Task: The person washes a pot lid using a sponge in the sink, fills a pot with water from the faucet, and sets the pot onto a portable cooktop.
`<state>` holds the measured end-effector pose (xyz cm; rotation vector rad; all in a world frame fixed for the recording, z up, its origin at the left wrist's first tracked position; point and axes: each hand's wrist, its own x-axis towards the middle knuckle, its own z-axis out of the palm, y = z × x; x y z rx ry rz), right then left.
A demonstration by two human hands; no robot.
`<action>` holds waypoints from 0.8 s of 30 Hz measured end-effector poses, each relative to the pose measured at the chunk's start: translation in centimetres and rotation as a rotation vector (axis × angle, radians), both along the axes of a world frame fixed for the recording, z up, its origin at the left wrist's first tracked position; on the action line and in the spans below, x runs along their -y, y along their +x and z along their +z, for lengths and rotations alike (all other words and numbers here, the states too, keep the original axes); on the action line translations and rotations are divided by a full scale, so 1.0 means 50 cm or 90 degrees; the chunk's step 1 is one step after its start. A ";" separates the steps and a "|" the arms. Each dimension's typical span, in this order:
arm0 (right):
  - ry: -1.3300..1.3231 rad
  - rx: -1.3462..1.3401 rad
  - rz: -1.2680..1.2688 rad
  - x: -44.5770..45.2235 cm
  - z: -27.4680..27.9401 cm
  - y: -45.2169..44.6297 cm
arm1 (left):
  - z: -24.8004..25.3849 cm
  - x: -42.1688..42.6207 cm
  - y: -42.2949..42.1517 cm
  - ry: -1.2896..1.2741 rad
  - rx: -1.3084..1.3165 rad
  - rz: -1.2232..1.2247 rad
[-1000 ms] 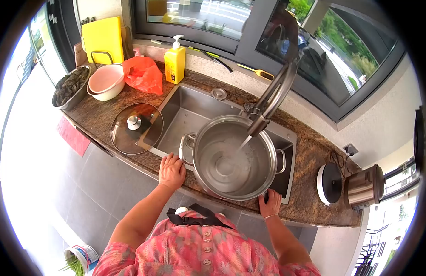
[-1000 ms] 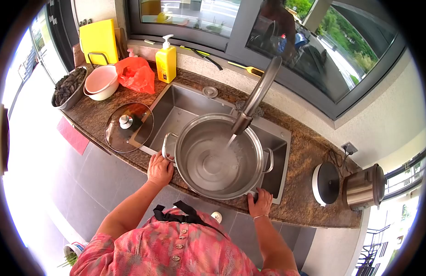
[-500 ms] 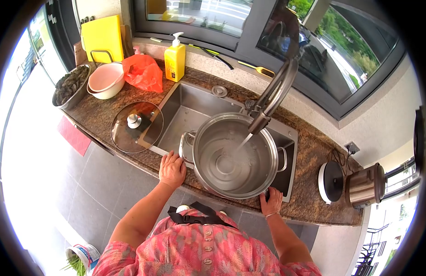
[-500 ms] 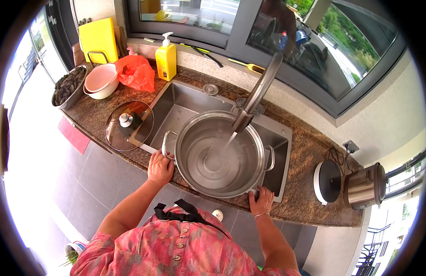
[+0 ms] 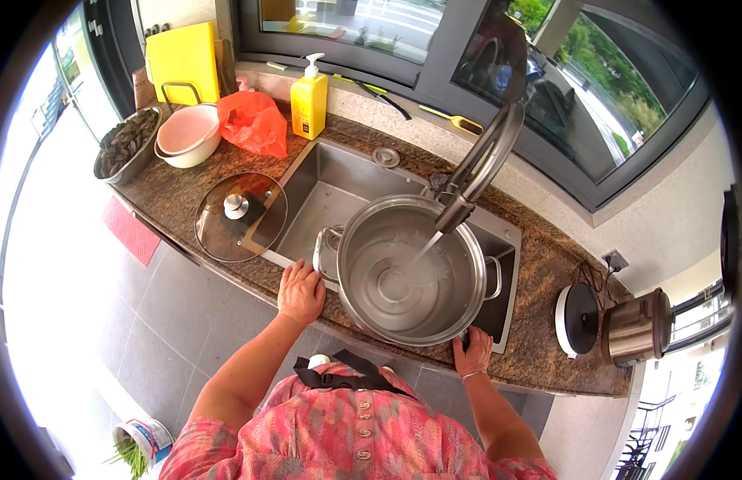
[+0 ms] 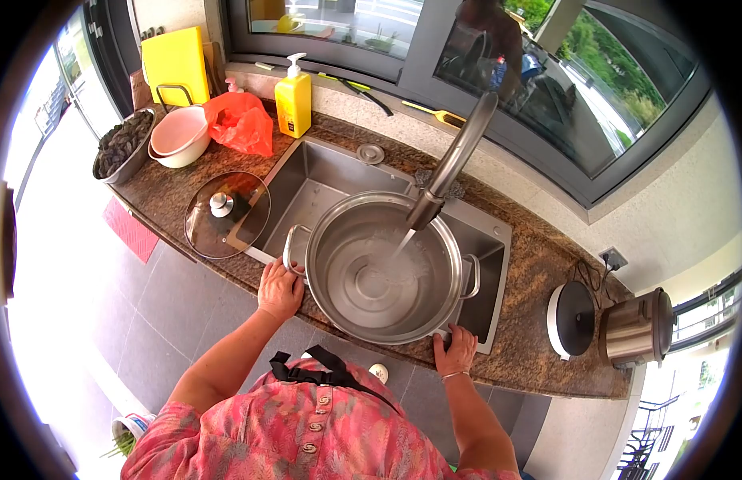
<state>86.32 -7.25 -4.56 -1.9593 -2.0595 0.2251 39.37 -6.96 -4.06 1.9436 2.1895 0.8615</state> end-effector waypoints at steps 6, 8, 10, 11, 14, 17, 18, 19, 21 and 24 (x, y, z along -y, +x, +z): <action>0.005 -0.014 0.005 -0.001 -0.005 0.003 | -0.004 -0.001 -0.001 0.002 0.000 0.001; 0.008 -0.010 0.003 0.000 -0.003 0.001 | -0.002 0.000 0.000 0.006 0.002 0.002; 0.012 -0.009 0.002 0.001 -0.003 0.001 | -0.003 0.001 -0.001 0.009 -0.004 0.002; 0.014 -0.011 0.003 0.001 -0.006 0.002 | -0.005 0.001 -0.002 0.009 -0.011 0.003; 0.015 -0.011 0.005 0.000 -0.007 0.004 | -0.006 0.000 -0.002 0.006 -0.019 0.003; 0.020 -0.009 0.007 0.000 -0.007 0.004 | -0.006 -0.001 -0.003 0.001 -0.019 0.003; 0.022 -0.007 0.008 0.000 -0.007 0.003 | -0.006 -0.001 -0.003 -0.001 -0.019 0.003; 0.024 -0.008 0.007 0.001 -0.006 0.003 | -0.005 0.000 -0.003 -0.001 -0.017 0.003; 0.028 -0.009 0.006 0.001 -0.004 0.001 | -0.002 0.000 -0.002 0.000 -0.014 0.003; 0.027 -0.009 0.006 0.000 -0.005 0.001 | -0.003 0.000 -0.002 -0.002 -0.015 0.004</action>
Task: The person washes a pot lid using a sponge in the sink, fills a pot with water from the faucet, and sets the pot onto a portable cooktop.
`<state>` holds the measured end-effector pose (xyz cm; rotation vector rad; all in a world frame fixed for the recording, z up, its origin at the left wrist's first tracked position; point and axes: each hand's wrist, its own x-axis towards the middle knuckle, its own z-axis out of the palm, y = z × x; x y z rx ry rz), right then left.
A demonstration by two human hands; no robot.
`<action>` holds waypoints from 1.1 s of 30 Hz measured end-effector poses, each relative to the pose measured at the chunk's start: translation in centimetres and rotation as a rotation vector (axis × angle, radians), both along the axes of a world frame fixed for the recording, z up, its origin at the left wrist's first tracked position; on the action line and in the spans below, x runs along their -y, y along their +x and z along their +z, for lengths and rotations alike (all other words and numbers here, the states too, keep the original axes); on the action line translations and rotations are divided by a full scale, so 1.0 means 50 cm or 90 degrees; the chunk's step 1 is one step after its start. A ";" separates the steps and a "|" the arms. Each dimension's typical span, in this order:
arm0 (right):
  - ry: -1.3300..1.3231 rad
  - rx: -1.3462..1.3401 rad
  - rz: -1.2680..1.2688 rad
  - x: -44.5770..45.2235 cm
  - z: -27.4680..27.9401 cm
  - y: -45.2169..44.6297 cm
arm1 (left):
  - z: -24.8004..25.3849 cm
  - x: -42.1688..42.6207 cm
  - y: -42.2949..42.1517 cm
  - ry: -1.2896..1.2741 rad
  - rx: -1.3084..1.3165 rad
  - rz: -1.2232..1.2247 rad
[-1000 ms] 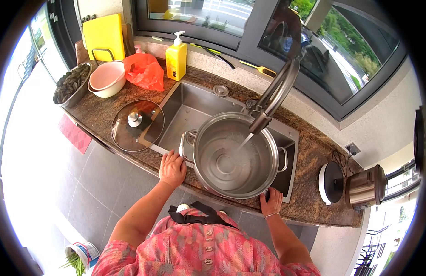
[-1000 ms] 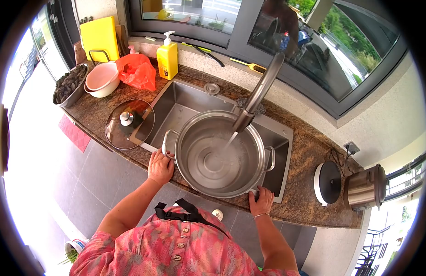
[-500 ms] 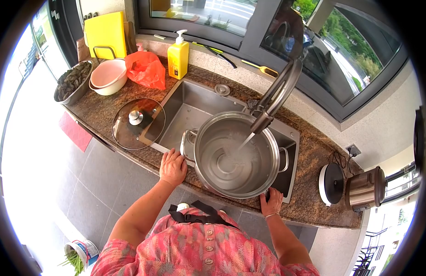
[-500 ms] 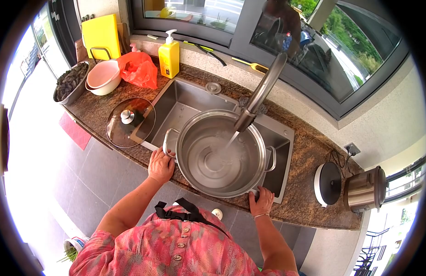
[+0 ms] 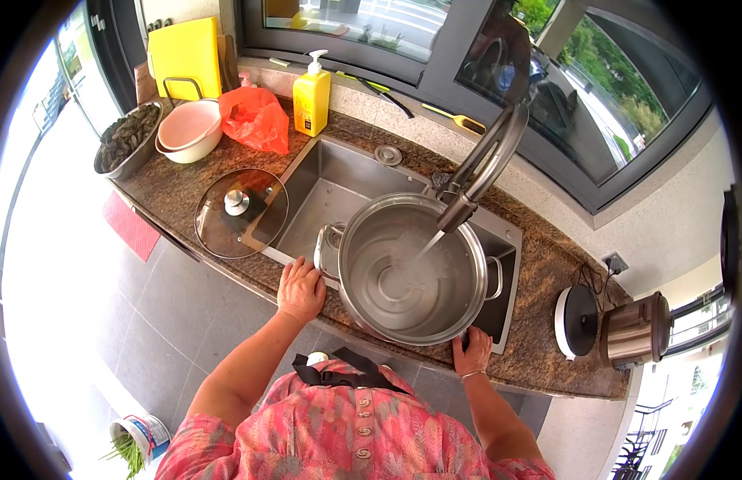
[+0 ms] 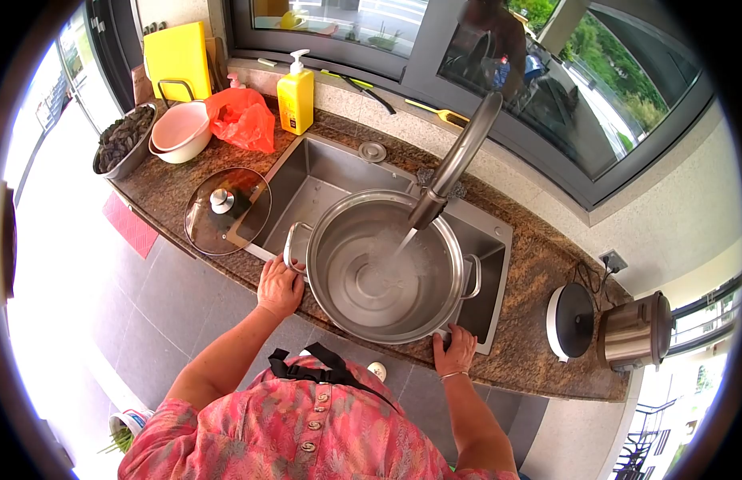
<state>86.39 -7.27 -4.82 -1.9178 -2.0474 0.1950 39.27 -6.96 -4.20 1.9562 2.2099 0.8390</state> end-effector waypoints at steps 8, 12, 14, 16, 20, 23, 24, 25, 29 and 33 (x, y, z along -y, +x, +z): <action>-0.001 -0.001 0.002 0.001 -0.001 0.001 | -0.002 0.000 0.001 -0.005 0.008 0.008; -0.006 -0.005 -0.001 0.001 -0.001 0.001 | -0.004 0.000 0.000 -0.002 0.004 0.008; -0.007 -0.003 -0.005 0.003 0.006 -0.005 | -0.005 -0.001 0.000 -0.004 0.003 0.009; -0.008 -0.001 -0.005 0.003 0.008 -0.006 | -0.006 -0.001 0.000 -0.006 0.003 0.009; -0.009 0.002 -0.002 0.001 0.002 -0.002 | -0.004 -0.001 0.000 -0.012 0.001 0.009; -0.005 0.003 0.000 0.001 0.001 -0.001 | -0.004 0.000 0.000 -0.012 0.000 0.008; -0.004 0.002 0.001 0.001 0.001 -0.001 | -0.005 0.000 0.000 -0.012 0.000 0.008; -0.005 0.003 0.001 0.001 0.002 -0.001 | -0.006 0.000 -0.001 -0.010 -0.001 0.008; -0.007 0.002 0.000 0.001 0.003 -0.002 | -0.007 0.000 -0.001 -0.001 -0.004 0.006; -0.018 0.003 -0.005 0.001 0.000 0.000 | -0.001 0.000 0.000 0.001 0.000 0.004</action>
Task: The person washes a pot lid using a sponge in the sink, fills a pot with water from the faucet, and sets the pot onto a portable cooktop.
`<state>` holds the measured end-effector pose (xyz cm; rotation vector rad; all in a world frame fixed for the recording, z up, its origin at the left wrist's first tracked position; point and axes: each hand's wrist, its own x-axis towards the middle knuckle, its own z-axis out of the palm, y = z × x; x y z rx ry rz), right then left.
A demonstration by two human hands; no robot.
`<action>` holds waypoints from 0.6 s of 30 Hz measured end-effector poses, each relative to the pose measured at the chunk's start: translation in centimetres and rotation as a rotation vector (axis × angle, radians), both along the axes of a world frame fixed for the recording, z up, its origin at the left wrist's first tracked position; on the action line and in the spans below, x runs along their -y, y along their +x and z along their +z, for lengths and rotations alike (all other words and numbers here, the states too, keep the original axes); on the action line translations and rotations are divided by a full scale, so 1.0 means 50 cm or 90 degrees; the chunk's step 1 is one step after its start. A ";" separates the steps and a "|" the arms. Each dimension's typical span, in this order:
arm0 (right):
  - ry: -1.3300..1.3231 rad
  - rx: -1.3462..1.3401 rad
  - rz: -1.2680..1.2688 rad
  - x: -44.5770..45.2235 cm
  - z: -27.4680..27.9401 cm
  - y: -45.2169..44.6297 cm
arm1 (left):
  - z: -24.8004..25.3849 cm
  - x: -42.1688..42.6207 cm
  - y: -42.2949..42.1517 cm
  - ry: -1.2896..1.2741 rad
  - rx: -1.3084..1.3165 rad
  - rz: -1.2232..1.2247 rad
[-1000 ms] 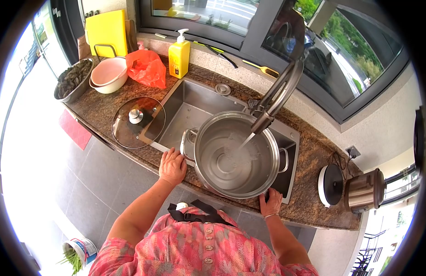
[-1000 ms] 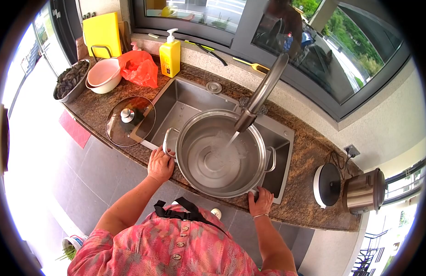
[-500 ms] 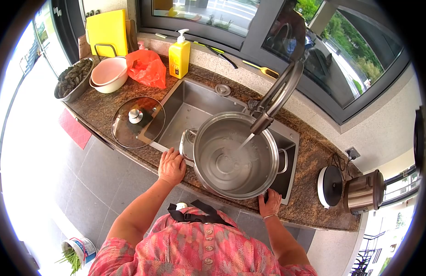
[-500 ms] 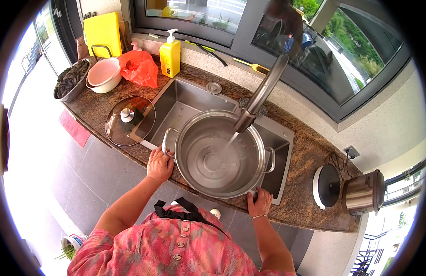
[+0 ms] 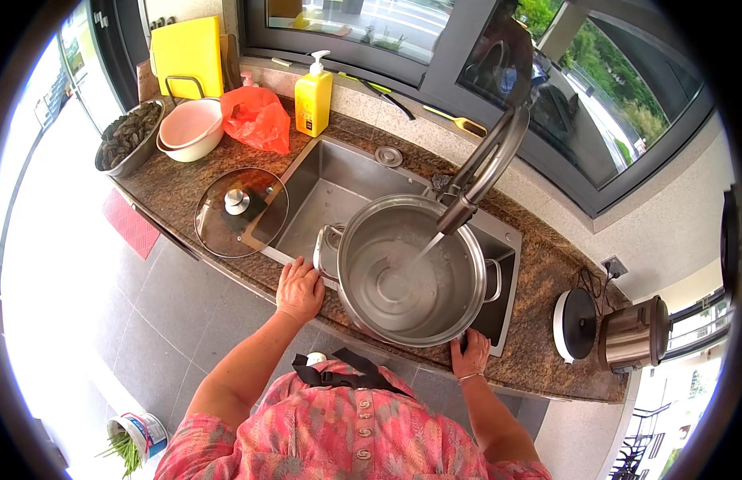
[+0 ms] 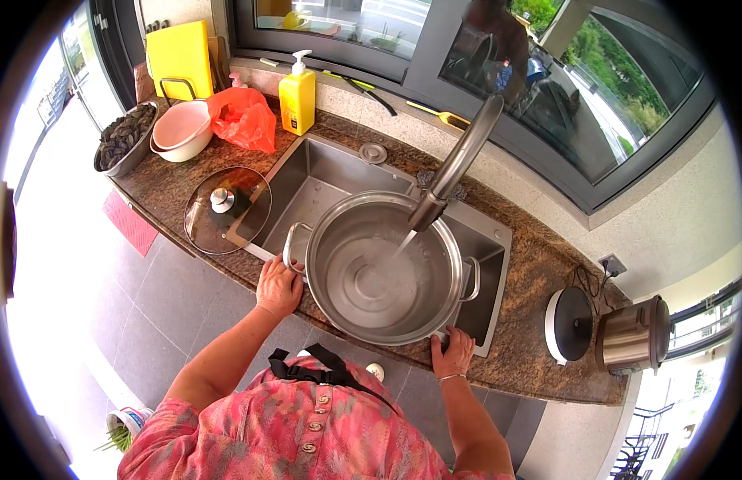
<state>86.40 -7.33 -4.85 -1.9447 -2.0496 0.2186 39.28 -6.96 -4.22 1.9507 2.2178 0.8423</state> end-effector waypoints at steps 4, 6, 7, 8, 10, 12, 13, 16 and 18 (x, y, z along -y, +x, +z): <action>-0.009 0.003 -0.002 0.000 0.005 -0.002 | 0.001 0.000 0.000 0.003 0.000 -0.001; -0.006 0.003 -0.003 0.001 0.007 -0.004 | -0.002 0.000 0.000 0.003 0.000 0.000; -0.004 0.003 -0.003 0.001 0.006 -0.004 | -0.003 -0.001 0.000 -0.001 -0.002 0.001; -0.002 0.003 -0.003 0.001 0.006 -0.004 | -0.003 -0.001 0.000 -0.005 -0.003 0.003; 0.001 0.003 -0.003 0.001 0.006 -0.004 | -0.002 -0.001 0.001 -0.011 -0.004 0.004; 0.003 0.001 -0.004 0.001 0.007 -0.006 | 0.001 0.000 0.001 -0.015 -0.003 0.005; 0.002 0.001 -0.004 0.001 0.008 -0.006 | 0.000 0.000 0.001 -0.015 -0.004 0.004; 0.001 0.000 -0.004 0.000 0.008 -0.005 | 0.000 0.000 0.000 -0.018 -0.003 0.003; 0.004 -0.001 -0.003 0.000 0.008 -0.005 | 0.004 0.001 0.001 -0.023 0.002 0.004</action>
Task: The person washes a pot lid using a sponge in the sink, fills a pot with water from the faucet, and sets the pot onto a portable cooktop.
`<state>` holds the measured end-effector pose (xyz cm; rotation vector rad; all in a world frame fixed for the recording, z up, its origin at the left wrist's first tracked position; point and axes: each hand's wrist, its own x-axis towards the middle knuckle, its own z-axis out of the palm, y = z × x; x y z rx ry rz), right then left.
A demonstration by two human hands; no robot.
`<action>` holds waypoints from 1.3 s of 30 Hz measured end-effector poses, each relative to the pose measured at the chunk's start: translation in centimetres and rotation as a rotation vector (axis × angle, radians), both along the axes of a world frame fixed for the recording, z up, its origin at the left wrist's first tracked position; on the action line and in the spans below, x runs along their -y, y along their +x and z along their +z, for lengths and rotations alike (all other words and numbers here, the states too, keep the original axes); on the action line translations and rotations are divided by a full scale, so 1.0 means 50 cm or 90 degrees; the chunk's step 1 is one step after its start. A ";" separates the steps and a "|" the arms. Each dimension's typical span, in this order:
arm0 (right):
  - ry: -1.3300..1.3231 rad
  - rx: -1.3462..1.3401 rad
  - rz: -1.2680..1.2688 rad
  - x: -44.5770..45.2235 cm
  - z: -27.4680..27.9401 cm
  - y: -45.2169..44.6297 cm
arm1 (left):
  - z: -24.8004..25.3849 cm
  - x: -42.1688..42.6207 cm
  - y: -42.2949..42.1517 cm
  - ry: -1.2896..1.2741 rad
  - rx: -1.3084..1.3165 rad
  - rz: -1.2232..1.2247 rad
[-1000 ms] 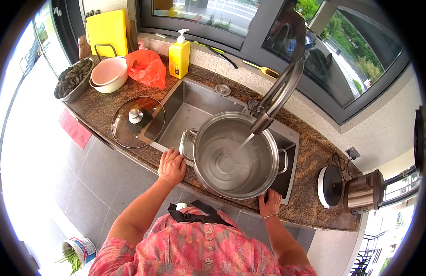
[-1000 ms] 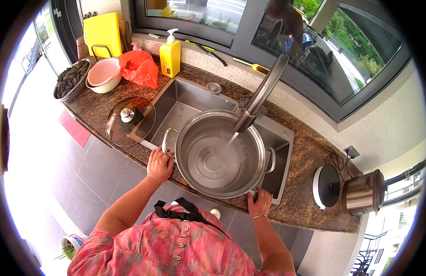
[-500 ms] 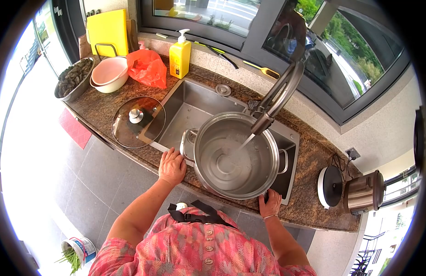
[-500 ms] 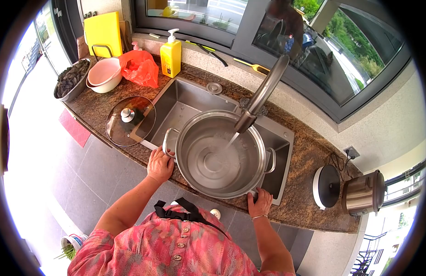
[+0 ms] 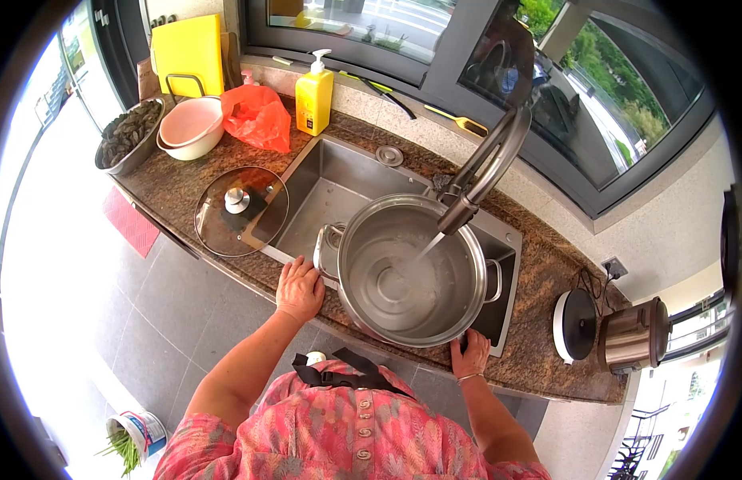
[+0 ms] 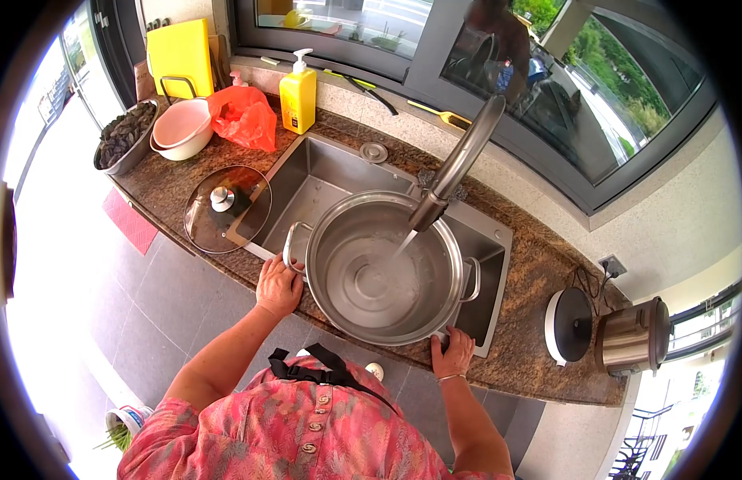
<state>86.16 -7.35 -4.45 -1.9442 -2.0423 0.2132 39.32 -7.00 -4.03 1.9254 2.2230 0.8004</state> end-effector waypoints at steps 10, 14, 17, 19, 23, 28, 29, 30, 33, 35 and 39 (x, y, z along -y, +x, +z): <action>-0.007 0.001 0.001 -0.001 -0.005 0.004 | -0.004 -0.001 -0.001 -0.005 -0.003 0.001; -0.008 0.008 0.001 0.000 -0.005 0.004 | -0.001 -0.001 0.000 -0.009 0.001 0.000; 0.000 0.007 0.004 0.000 -0.007 0.005 | -0.003 -0.001 0.000 -0.007 0.002 0.001; 0.005 0.003 0.006 0.000 -0.007 0.004 | -0.004 -0.001 -0.001 -0.006 0.002 0.000; 0.013 -0.003 0.008 0.001 -0.007 0.004 | -0.004 -0.001 -0.001 -0.003 -0.001 -0.002; 0.019 -0.004 0.011 0.000 -0.010 0.006 | -0.002 -0.001 0.000 0.009 0.002 0.000; 0.020 -0.005 0.011 0.000 -0.011 0.006 | -0.003 -0.001 0.000 0.011 0.003 0.000; 0.022 -0.005 0.011 -0.001 -0.011 0.007 | -0.004 -0.001 0.000 0.013 0.004 0.000; 0.022 -0.006 0.010 0.000 -0.009 0.005 | -0.005 -0.002 0.000 0.013 0.001 -0.001; 0.021 -0.007 0.010 0.000 -0.010 0.005 | -0.007 -0.002 -0.001 0.015 -0.001 0.000; 0.012 -0.007 0.007 -0.001 -0.005 0.003 | -0.003 -0.002 0.001 0.017 0.001 0.000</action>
